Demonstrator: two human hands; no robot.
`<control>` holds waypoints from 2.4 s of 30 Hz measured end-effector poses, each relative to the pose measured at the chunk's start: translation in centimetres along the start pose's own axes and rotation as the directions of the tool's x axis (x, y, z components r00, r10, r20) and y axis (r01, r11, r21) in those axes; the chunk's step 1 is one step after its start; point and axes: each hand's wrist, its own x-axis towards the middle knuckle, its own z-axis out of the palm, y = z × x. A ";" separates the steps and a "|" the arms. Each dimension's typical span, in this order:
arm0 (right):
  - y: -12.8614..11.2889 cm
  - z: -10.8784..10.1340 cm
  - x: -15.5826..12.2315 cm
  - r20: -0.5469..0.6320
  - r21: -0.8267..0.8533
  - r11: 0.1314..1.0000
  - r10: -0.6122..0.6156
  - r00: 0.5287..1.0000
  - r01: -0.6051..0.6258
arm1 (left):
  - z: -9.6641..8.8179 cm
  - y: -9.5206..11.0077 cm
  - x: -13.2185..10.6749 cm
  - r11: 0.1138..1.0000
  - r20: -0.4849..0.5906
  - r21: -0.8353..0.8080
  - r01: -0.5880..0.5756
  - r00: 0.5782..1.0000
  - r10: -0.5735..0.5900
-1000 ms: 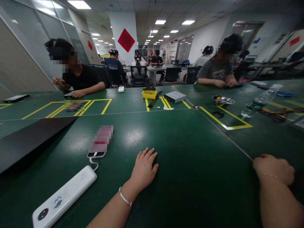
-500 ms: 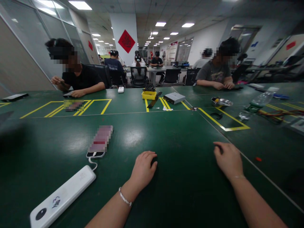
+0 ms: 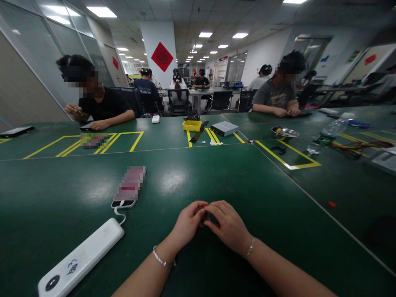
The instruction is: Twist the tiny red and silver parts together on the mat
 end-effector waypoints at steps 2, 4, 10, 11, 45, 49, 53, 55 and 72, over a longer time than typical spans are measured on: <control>2.8 -1.8 -0.3 -0.017 -0.115 0.991 0.065 0.998 -0.066 | -0.3 0.0 0.2 0.988 -0.041 -0.144 0.051 0.998 -0.057; 7.0 -4.1 -1.2 -0.096 -0.295 0.926 0.217 0.971 -0.236 | -0.7 -0.1 0.4 0.962 -0.072 -0.260 0.081 0.992 -0.103; 20.4 -10.9 -9.2 -0.437 -0.419 0.342 0.736 0.517 -0.841 | -1.4 -0.2 0.8 0.890 -0.085 -0.446 0.099 0.985 -0.152; 21.9 -11.6 -10.7 -0.420 -0.358 0.270 0.809 0.412 -0.894 | -1.4 -0.2 0.9 0.877 -0.071 -0.469 0.101 0.986 -0.151; 0.5 4.0 4.3 0.510 0.860 -0.283 0.486 0.709 -0.425 | -1.8 0.5 0.5 0.996 -0.233 -0.083 0.021 0.972 -0.040; 1.2 3.3 3.6 0.576 0.817 -0.346 0.467 0.671 -0.461 | -1.7 0.2 0.6 0.998 -0.269 -0.059 0.001 0.963 -0.017; 1.4 3.0 3.4 0.596 0.803 -0.358 0.459 0.659 -0.477 | -1.7 0.2 0.7 1.000 -0.297 -0.016 -0.024 0.955 0.018; 1.4 3.0 3.5 0.599 0.801 -0.360 0.444 0.667 -0.479 | -1.7 0.4 0.7 1.000 -0.306 0.008 -0.018 0.952 0.019; 0.9 2.7 3.3 0.570 0.820 -0.348 0.427 0.702 -0.455 | -1.7 0.5 0.5 0.998 -0.315 -0.051 -0.023 0.949 0.006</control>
